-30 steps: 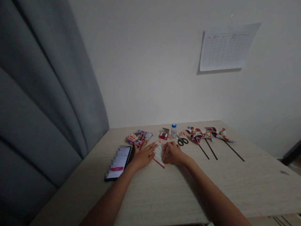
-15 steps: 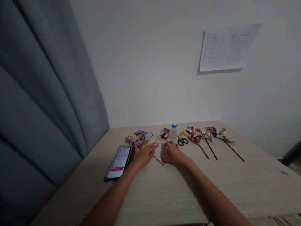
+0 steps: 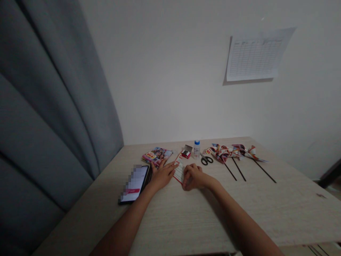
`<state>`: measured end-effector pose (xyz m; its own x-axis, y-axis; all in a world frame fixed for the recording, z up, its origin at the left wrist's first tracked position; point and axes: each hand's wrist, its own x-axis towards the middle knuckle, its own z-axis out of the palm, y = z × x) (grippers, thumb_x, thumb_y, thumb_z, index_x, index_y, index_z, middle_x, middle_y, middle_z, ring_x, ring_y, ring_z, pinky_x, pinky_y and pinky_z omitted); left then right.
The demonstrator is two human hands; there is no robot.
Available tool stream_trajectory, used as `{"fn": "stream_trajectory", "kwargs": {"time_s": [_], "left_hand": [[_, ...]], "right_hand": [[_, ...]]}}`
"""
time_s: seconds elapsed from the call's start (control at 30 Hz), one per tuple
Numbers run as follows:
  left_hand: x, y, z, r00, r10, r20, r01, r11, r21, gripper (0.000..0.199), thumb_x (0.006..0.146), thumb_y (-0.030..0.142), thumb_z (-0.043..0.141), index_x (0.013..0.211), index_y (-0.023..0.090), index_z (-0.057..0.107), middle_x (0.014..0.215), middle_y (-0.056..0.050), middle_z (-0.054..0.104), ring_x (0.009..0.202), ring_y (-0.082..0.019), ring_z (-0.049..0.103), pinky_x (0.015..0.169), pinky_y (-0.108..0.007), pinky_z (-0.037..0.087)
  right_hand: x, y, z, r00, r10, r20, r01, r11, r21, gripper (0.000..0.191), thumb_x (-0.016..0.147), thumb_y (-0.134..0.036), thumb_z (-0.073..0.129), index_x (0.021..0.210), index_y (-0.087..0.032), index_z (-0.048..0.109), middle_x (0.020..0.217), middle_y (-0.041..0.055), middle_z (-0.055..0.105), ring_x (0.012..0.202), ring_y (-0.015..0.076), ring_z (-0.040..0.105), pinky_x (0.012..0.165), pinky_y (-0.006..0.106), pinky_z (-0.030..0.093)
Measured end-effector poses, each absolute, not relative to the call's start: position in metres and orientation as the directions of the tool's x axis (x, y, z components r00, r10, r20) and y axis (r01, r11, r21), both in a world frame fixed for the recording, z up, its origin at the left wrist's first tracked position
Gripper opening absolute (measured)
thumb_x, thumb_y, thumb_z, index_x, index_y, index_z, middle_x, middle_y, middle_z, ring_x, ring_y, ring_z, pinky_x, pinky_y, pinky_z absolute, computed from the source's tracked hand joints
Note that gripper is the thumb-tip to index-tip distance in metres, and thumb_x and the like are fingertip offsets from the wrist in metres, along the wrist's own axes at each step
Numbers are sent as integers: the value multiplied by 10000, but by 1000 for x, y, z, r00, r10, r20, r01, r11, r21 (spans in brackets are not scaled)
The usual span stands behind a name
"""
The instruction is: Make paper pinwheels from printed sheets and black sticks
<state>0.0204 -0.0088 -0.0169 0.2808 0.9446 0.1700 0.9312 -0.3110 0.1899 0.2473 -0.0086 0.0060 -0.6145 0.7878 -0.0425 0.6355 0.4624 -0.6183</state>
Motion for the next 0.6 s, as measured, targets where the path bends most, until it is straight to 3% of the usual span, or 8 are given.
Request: {"fn": "stream_trajectory", "kwargs": {"time_s": [0.13,0.3,0.6], "left_hand": [[20,-7,-18,279,948,156,933,-306,191,435,1017,443,364,1428,525,479,1549,89,465,1517,-357,180,1076,-815,-99],[19,-5,-19,282,946,160,929,-311,200,426,1019,449,368,1420,511,498,1551,82,463,1512,-355,192,1071,-813,-121],[18,-4,-21,282,945,165,924,-313,219,417,1015,446,385,1407,519,507,1545,96,467,1521,-348,179,1073,-801,-138]], "right_hand": [[250,-7,5,-616,788,-26,623,466,-628,310,576,-229,858,854,-256,724,1027,26,710,1215,303,471,1104,497,289],[254,3,-2,-579,808,104,598,508,-619,149,732,-330,789,860,-255,783,1181,66,613,1219,276,471,1090,440,350],[236,0,-11,-468,872,143,711,467,-525,183,833,-357,714,995,-357,797,1259,68,553,1243,303,418,1105,527,300]]}}
